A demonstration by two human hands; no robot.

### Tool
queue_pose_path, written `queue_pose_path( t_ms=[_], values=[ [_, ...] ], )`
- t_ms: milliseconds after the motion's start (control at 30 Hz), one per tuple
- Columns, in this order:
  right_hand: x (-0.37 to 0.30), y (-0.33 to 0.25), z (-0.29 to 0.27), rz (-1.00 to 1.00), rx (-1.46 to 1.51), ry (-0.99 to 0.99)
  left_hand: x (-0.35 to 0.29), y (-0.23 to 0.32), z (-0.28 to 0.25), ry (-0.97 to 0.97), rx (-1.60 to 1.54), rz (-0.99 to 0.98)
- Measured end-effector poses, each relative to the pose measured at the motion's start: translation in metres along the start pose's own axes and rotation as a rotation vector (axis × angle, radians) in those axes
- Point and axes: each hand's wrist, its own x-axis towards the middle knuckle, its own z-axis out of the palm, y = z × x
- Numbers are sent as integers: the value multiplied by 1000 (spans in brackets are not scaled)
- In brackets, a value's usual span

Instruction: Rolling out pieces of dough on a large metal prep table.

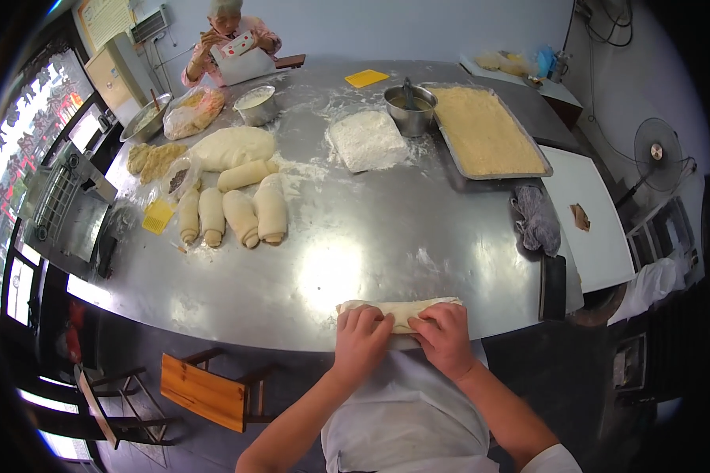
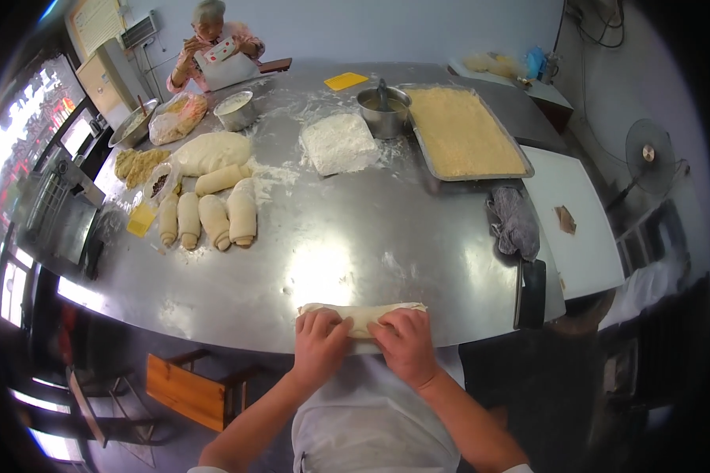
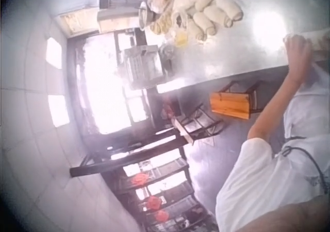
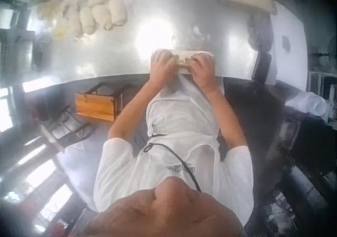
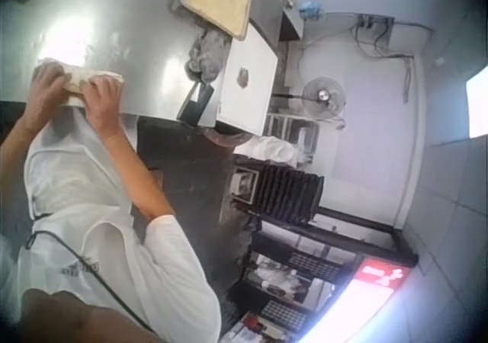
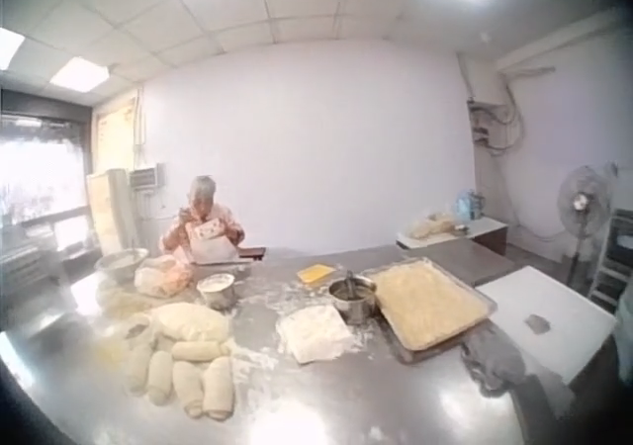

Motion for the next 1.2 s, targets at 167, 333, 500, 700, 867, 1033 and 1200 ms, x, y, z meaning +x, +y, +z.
queue_pose_path(
  t_ms=[167, 333, 500, 700, 867, 1033, 1200],
  values=[
    [20, 1, -22, 128, 139, -163, 15, 8, -29, -99, -151, -96],
    [49, 16, -12, 195, 142, -132, 57, 0, -37, 49, -134, -150],
    [28, 15, -15, 85, -39, -436, 39, -1, -24, -469, 41, -101],
    [3, 12, -20, -96, -159, -286, 1, -7, -28, -382, 232, 30],
    [72, 60, -10, -21, -113, -407, 66, -50, -34, -155, 129, 104],
    [97, 49, -13, -140, -274, -30, 89, -35, -40, 40, 238, 101],
    [45, 76, -29, -105, 7, -194, 38, -55, -37, 24, -117, -43]
  ],
)
